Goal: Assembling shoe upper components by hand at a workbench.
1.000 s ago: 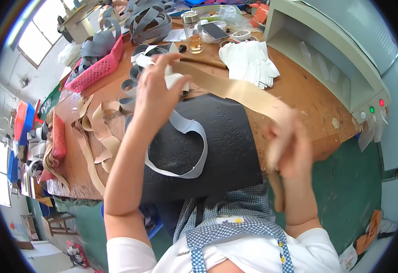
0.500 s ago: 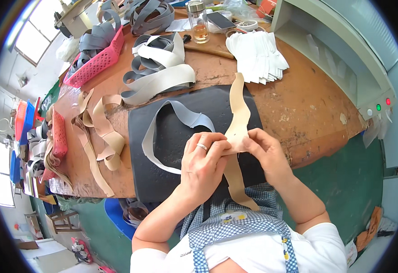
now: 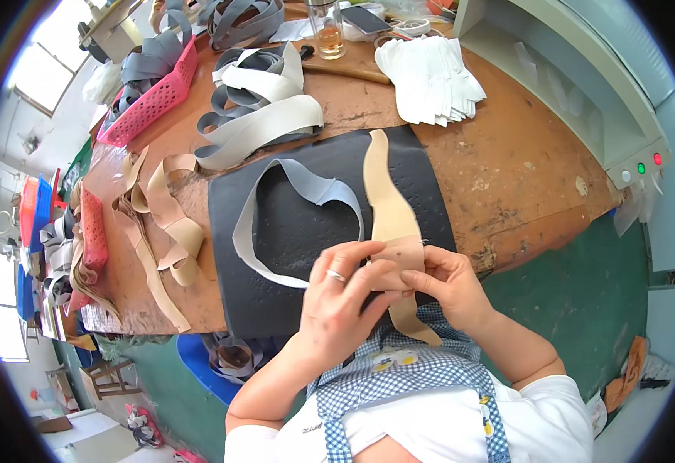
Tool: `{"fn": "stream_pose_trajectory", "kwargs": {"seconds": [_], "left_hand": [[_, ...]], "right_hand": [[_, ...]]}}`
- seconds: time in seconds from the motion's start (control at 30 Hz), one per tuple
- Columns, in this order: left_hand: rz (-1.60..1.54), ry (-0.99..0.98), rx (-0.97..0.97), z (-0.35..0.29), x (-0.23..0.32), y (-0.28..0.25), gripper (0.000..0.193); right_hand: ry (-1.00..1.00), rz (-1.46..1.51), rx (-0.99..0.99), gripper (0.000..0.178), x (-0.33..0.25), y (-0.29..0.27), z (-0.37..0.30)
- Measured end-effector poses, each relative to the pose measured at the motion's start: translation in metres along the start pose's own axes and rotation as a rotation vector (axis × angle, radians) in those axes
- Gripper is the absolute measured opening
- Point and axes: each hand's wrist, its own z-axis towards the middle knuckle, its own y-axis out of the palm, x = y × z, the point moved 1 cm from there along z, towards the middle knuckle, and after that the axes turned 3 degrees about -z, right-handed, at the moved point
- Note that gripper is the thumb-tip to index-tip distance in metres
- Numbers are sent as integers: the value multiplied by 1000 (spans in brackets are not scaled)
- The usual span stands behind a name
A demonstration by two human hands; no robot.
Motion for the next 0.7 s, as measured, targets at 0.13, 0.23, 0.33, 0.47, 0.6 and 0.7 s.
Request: {"fn": "stream_pose_trajectory", "kwargs": {"seconds": [0.13,0.23,0.33,0.47,0.6,0.7], "left_hand": [[5,-75,102,-3,-6,-7,31],[76,6,97,0,-5,-4,30],[163,101,80,3,-4,-1,29],[157,143,59,4,-4,3,27],[62,35,82,9,-6,-4,22],[-9,-44,180,9,-8,-14,17]], "right_hand": [[-60,-114,7,26,1,7,-4],[-64,-117,3,28,3,12,-4],[-152,-214,25,28,4,10,-4],[-391,-648,42,26,-10,9,-7],[-430,-648,18,16,-13,1,-8],[-391,-653,-11,16,-17,-9,-8]]}}
